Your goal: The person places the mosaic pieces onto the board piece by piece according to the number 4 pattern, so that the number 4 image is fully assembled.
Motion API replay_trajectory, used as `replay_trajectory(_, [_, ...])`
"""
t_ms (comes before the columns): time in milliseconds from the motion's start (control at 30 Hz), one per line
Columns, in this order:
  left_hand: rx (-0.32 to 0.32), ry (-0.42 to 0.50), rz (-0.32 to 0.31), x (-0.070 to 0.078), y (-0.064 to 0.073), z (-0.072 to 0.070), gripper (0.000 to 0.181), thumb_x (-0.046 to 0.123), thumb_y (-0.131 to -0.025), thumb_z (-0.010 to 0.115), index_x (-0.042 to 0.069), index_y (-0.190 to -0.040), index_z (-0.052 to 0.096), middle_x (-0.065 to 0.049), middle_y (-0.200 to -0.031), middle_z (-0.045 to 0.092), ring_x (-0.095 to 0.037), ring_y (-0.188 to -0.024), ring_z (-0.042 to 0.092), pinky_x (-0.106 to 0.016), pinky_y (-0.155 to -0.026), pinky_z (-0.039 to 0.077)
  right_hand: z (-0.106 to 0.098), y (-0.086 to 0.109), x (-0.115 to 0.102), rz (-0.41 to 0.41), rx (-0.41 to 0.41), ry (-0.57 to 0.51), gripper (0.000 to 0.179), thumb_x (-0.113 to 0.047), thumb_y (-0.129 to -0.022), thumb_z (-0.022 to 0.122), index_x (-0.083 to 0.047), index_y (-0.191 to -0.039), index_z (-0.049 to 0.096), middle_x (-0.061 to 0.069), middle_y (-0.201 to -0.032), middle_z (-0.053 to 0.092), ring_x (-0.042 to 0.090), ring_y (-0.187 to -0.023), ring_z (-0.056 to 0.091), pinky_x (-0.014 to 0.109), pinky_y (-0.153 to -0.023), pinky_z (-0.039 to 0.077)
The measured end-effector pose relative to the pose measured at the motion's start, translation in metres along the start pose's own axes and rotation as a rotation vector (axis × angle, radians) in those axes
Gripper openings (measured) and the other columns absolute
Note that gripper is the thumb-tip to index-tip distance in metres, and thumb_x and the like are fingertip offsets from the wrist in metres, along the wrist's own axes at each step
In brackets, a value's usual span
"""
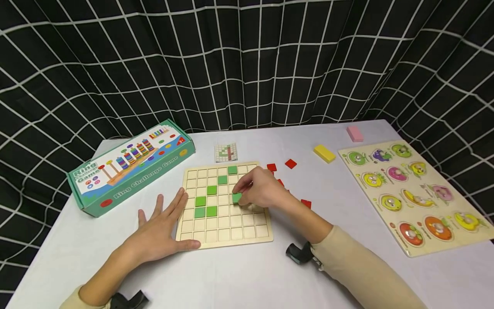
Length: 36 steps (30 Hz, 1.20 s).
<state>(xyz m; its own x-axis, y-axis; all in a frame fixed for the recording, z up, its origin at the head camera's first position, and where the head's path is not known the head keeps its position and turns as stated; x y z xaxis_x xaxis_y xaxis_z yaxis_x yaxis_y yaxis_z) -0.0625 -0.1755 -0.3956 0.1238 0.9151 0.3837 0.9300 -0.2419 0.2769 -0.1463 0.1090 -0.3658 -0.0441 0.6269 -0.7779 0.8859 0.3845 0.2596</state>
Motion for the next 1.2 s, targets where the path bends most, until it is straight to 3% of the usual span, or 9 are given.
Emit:
replay_trajectory(433, [-0.007,0.01,-0.005,0.0,0.0,0.0,0.132,0.082,-0.073,0.073,0.014,-0.168,0.014,0.001,-0.177,0.0,-0.056,-0.157,-0.004,-0.09,-0.106,-0.003,0.017,-0.001,-0.011,0.004,-0.058,0.045,0.025,0.0,-0.075,0.082,-0.018,-0.092,0.083,-0.001,-0.08,0.072,0.017,-0.081,0.064,0.03,-0.074,0.053])
replay_trajectory(700, [-0.007,0.003,-0.002,0.0,0.0,0.0,0.131,0.082,-0.073,0.073,0.014,-0.169,0.013,0.002,-0.177,0.0,-0.056,-0.157,-0.004,-0.09,-0.106,-0.003,0.025,-0.003,-0.015,-0.041,-0.09,0.066,0.029,0.005,-0.072,0.077,-0.016,-0.091,0.082,-0.001,-0.077,0.07,0.016,-0.078,0.062,0.029,-0.071,0.053])
replay_trajectory(1200, [-0.009,-0.013,-0.001,-0.001,0.0,0.0,0.132,0.084,-0.073,0.071,0.014,-0.169,0.013,0.002,-0.177,0.0,-0.056,-0.157,-0.004,-0.091,-0.106,-0.002,0.032,-0.007,-0.024,-0.061,-0.096,0.122,0.026,0.007,-0.071,0.081,-0.014,-0.087,0.082,-0.002,-0.072,0.069,0.014,-0.072,0.061,0.027,-0.068,0.052])
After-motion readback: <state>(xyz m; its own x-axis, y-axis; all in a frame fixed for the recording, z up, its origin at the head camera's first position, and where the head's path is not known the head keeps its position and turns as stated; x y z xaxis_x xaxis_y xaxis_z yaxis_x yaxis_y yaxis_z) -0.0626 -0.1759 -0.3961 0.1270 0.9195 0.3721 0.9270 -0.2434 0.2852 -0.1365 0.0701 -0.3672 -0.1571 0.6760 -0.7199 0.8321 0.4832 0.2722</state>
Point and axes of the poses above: each hand's wrist, its own y-axis away from the middle knuckle, its own z-axis out of the palm, x = y × z, the point moved 1 cm from there along -y, towards the middle knuckle
